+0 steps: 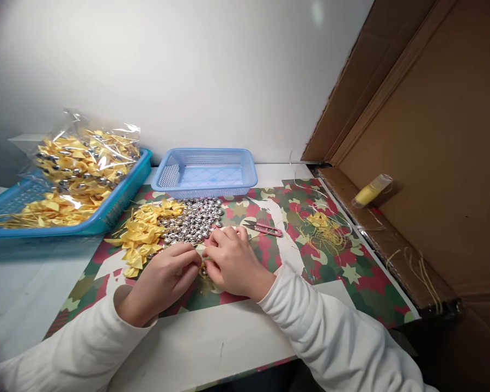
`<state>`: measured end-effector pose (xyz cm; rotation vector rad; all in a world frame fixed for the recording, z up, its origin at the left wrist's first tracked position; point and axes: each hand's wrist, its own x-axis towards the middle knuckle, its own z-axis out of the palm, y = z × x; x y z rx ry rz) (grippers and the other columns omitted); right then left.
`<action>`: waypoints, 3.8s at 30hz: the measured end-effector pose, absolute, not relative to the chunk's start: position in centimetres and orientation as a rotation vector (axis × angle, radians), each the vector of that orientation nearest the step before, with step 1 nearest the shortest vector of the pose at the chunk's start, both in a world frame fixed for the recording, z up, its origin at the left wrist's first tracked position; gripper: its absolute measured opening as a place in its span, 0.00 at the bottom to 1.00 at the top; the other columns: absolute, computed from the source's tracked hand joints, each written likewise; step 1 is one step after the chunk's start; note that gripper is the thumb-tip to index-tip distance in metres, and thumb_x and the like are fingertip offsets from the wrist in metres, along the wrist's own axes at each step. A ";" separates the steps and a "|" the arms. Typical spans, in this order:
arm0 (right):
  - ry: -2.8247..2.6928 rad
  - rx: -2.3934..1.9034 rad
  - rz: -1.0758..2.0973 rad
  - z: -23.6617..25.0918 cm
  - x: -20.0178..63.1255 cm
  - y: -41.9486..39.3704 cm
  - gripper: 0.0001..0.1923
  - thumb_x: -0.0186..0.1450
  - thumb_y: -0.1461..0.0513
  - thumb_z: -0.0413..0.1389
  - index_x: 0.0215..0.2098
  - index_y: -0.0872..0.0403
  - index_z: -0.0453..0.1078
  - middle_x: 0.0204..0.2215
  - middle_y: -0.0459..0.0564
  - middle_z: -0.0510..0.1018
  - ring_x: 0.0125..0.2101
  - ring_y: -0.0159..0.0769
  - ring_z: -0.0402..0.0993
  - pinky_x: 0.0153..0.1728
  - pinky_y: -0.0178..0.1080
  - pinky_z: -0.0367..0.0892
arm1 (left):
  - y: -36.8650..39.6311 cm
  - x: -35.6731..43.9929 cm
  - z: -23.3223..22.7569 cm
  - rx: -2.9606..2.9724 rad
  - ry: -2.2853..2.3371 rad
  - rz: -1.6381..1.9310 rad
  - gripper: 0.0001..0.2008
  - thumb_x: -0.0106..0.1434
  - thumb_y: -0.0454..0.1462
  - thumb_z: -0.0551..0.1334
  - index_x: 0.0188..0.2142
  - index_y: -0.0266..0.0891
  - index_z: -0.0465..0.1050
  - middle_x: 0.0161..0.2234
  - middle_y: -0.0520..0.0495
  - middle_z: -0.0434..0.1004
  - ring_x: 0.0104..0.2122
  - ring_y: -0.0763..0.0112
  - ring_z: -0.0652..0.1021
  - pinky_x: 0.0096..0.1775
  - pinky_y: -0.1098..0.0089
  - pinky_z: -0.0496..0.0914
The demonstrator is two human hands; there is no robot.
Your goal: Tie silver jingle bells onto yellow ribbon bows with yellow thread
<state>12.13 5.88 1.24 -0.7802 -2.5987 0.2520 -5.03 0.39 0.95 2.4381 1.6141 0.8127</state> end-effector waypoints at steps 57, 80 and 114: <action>-2.024 -0.967 0.804 0.9 11.8 6.9 0.05 0.61 0.68 0.58 0.28 0.54 0.71 0.30 0.46 0.73 0.36 0.36 0.67 0.40 0.41 0.61 | 2.6 -5.2 1.7 2.123 1.651 0.665 0.16 0.66 0.42 0.53 0.29 0.39 0.76 0.26 0.49 0.66 0.30 0.67 0.70 0.32 0.68 0.63; -2.004 -1.003 0.800 0.8 11.9 7.3 0.05 0.62 0.67 0.57 0.28 0.54 0.70 0.30 0.47 0.73 0.36 0.36 0.66 0.40 0.40 0.62 | 2.3 -4.8 1.9 2.096 1.583 0.739 0.08 0.62 0.38 0.58 0.31 0.40 0.74 0.27 0.50 0.66 0.30 0.67 0.70 0.33 0.67 0.64; -1.974 -1.001 0.793 0.9 12.1 7.4 0.06 0.63 0.66 0.56 0.27 0.53 0.70 0.29 0.46 0.73 0.35 0.36 0.67 0.38 0.40 0.62 | 2.3 -4.7 1.1 2.267 1.621 0.687 0.11 0.65 0.39 0.55 0.31 0.40 0.75 0.25 0.49 0.66 0.29 0.65 0.69 0.31 0.67 0.62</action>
